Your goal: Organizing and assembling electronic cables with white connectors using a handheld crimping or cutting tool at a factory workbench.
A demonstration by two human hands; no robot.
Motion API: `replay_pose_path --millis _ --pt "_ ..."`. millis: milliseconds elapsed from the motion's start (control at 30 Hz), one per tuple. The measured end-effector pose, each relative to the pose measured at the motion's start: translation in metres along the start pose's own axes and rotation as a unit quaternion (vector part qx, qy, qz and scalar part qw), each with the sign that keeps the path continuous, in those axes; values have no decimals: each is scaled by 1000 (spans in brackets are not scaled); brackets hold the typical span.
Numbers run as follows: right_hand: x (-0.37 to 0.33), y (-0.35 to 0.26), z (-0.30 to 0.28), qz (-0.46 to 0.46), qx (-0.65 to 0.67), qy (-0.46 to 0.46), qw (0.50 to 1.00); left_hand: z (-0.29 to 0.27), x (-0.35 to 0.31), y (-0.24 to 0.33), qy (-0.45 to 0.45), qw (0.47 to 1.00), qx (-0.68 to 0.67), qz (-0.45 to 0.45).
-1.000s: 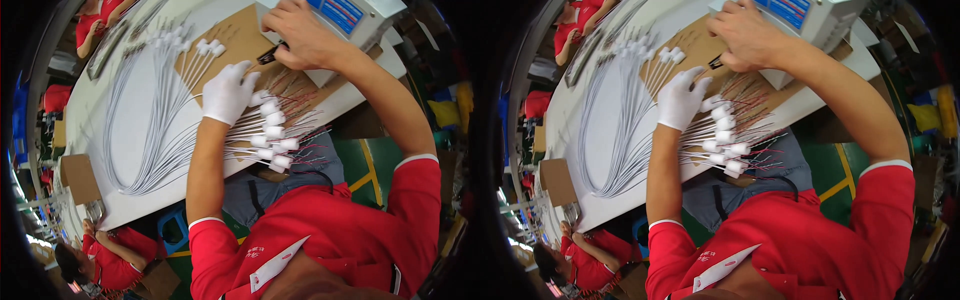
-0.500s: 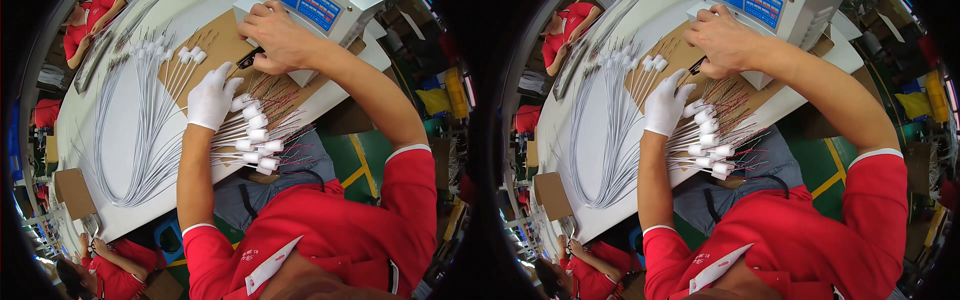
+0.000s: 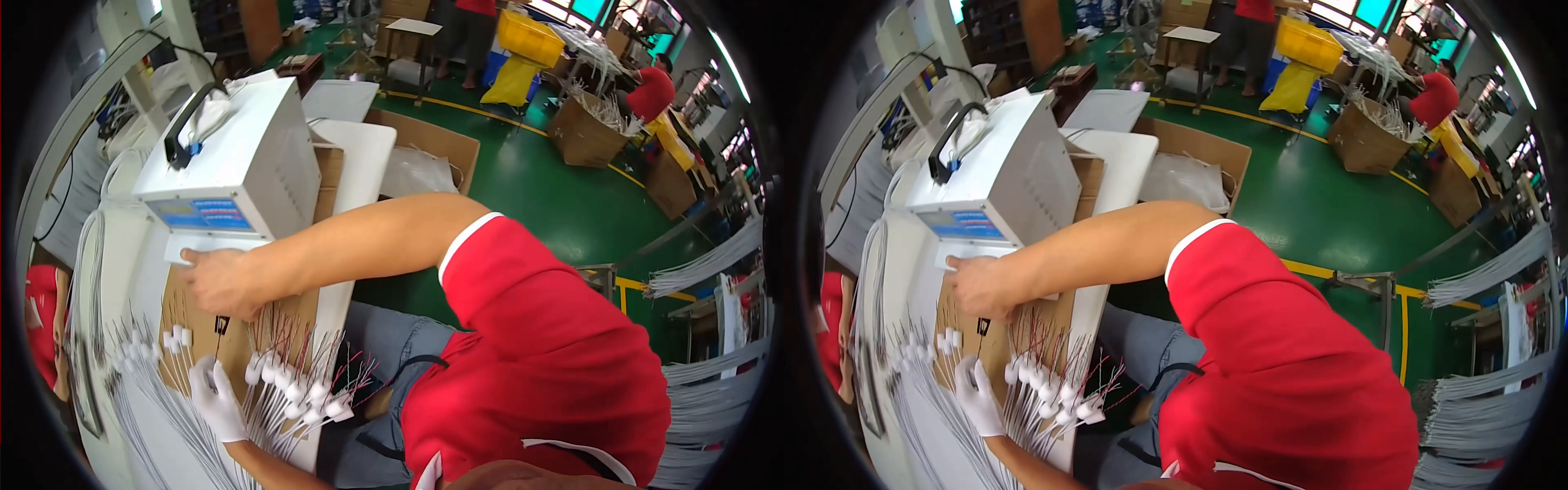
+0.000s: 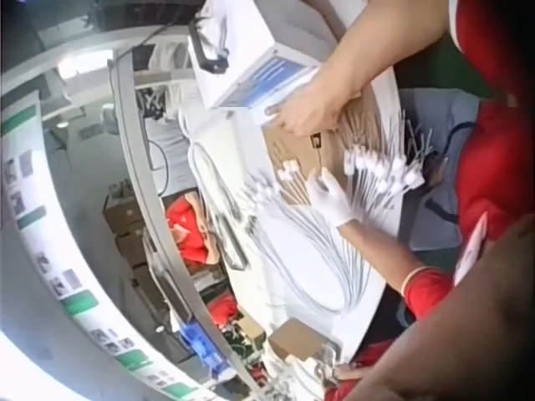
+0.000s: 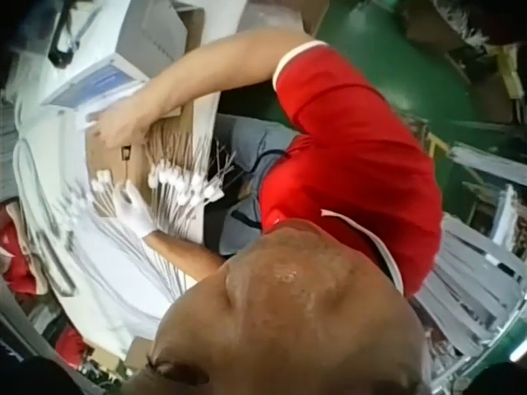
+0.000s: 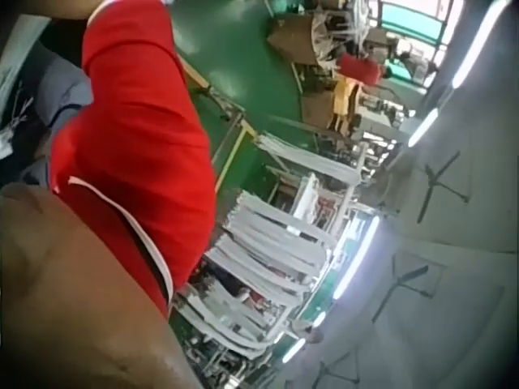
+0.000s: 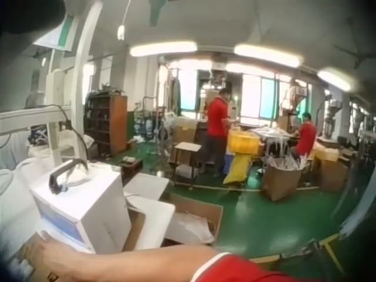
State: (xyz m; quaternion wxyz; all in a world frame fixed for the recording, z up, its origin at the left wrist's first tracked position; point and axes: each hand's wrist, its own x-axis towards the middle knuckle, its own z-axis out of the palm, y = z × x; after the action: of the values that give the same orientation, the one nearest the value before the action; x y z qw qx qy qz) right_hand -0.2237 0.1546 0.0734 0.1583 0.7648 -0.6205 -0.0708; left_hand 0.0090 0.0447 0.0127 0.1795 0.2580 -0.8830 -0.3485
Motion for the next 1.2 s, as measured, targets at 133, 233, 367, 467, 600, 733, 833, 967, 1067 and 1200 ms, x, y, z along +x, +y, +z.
replay_pose_path --millis 133,233,367,467,600,733,833,967,1067,1200 --pt "-8 12 4 3 -8 -26 1000 17 16 -1 -51 995 84 9" --pt "-9 13 4 6 -23 -23 999 31 12 -3 26 995 -55 74" --pt "-9 13 12 6 -40 -15 999 35 16 -7 -24 991 -64 119" --pt "-6 12 14 2 -40 -1 999 18 14 -13 -85 982 -157 66" --pt "8 -1 15 -30 -9 37 999 -13 -8 -18 -120 962 -245 13" --pt "-10 28 46 -73 173 197 962 -8 -1 21 -134 955 -263 -12" --pt "-19 22 14 13 96 29 995 -4 0 25 -110 978 -172 54" --pt "-11 19 5 18 4 23 1000 -14 1 18 -146 963 -225 26" --pt "-8 18 -1 -2 55 23 998 -10 -2 16 -156 956 -246 33" --pt "-8 13 -17 12 61 -3 998 -4 -2 19 -96 931 -350 29"
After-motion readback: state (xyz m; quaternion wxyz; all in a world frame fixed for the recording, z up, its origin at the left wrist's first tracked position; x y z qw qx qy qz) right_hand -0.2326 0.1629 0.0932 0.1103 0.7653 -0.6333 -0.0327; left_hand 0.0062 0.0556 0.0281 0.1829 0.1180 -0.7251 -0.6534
